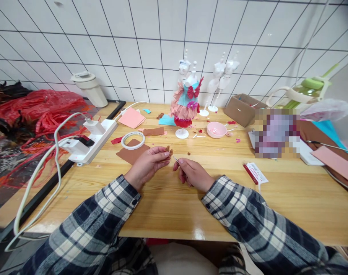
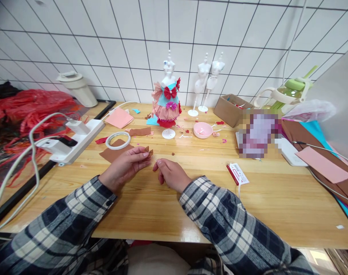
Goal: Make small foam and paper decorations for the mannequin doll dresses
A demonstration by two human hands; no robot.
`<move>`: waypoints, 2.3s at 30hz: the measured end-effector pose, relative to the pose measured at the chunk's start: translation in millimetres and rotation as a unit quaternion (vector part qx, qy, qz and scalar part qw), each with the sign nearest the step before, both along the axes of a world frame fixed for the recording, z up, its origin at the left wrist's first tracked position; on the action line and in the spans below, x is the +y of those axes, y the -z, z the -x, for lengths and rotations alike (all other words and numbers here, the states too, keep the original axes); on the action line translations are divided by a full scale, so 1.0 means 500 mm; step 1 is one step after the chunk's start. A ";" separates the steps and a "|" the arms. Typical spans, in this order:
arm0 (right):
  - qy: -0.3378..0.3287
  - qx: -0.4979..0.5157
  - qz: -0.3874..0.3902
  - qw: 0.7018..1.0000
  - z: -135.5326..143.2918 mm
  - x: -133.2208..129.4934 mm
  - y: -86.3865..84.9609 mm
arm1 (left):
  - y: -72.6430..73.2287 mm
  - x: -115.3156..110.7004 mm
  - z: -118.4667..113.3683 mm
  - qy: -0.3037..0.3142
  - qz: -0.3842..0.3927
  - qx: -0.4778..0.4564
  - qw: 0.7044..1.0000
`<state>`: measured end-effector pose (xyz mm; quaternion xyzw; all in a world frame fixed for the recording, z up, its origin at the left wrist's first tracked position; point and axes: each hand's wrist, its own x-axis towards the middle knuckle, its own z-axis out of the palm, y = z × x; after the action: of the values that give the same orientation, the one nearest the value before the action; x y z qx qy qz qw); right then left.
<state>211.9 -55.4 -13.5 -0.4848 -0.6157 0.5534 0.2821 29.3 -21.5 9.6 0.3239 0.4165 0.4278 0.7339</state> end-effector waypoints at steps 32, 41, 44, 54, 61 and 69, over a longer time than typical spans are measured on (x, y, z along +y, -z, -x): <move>0.009 0.017 -0.001 1.000 0.001 0.002 -0.022 | -0.009 -0.007 -0.010 0.012 0.021 0.003 1.000; 0.001 -0.019 -0.033 0.999 -0.001 0.006 -0.020 | -0.002 -0.005 -0.008 0.010 0.004 0.004 1.000; 0.005 -0.008 -0.009 1.000 -0.001 0.004 -0.021 | 0.001 -0.003 -0.004 0.005 -0.004 0.004 1.000; 0.007 0.031 0.016 0.999 -0.001 0.003 -0.020 | -0.004 -0.004 -0.004 0.009 0.002 0.017 1.000; 0.007 0.032 0.025 0.999 0.000 0.000 -0.022 | -0.003 -0.005 -0.006 0.011 -0.001 0.017 1.000; 0.001 0.030 0.018 0.999 0.001 0.002 -0.019 | 0.001 -0.002 -0.005 0.024 0.004 0.022 0.999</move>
<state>211.6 -54.4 -4.2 -0.4737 -0.5960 0.5787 0.2924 31.8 -22.4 9.2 0.3406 0.4264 0.4009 0.7359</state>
